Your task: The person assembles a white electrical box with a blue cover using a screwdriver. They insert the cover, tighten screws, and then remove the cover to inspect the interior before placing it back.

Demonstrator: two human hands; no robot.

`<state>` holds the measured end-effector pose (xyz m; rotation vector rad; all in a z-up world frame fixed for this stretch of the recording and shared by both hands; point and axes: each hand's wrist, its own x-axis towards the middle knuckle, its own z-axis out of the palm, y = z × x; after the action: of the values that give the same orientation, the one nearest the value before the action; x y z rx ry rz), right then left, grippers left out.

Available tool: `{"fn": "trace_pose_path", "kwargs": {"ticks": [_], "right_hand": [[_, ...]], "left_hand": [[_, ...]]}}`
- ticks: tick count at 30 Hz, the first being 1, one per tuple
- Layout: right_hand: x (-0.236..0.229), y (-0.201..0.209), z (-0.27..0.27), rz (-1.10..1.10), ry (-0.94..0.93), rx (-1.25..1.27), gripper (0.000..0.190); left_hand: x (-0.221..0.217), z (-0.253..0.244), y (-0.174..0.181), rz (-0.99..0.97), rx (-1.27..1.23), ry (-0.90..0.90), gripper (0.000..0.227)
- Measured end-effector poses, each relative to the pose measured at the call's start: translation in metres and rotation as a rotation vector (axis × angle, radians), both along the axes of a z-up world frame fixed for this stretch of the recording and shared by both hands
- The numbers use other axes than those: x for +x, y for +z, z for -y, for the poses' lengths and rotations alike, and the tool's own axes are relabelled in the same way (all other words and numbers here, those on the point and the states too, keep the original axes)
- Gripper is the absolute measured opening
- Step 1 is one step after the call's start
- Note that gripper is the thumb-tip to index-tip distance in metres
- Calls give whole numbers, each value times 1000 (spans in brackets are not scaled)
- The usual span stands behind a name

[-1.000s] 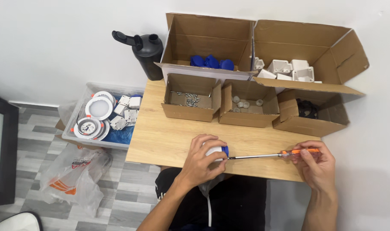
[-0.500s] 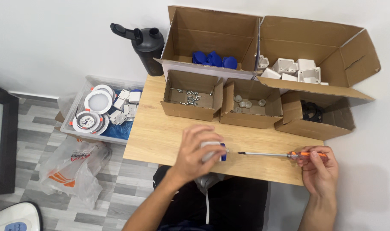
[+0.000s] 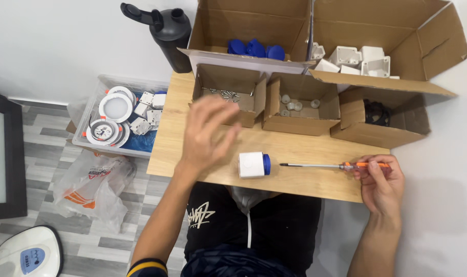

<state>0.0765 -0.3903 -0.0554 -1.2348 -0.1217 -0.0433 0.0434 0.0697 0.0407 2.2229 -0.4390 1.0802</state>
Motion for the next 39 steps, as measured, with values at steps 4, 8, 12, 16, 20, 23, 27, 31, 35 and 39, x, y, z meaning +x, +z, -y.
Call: {"fn": "trace_pose_path", "kwargs": {"ticks": [4, 8, 12, 16, 20, 23, 27, 31, 35, 39], "right_hand": [[1, -7, 5, -12, 25, -6, 9], [-6, -3, 2, 29, 83, 10, 25], [-20, -7, 5, 50, 0, 19, 19], [-42, -3, 2, 42, -76, -53, 22], [-58, 1, -3, 19, -90, -132, 23], [-65, 0, -6, 26, -100, -165, 22], [-69, -5, -7, 30, -95, -184, 22], [-72, -11, -5, 7, -107, -187, 19], [-68, -12, -4, 12, -97, -194, 21], [-69, -11, -1, 12, -96, -215, 23]], "left_hand": [[-32, 17, -15, -160, 11, -209, 60], [-38, 30, -20, -569, 106, -249, 85], [-33, 37, -28, -579, 98, -287, 60], [-27, 35, -29, -545, 128, -334, 62], [-26, 36, -33, -459, 152, -372, 52], [-29, 41, -29, -429, 95, -429, 35], [-35, 52, -33, -414, 5, -412, 24], [-38, 53, -36, -395, 37, -396, 20], [-36, 53, -35, -377, 40, -396, 22], [-35, 52, -36, -366, 61, -411, 22]]}}
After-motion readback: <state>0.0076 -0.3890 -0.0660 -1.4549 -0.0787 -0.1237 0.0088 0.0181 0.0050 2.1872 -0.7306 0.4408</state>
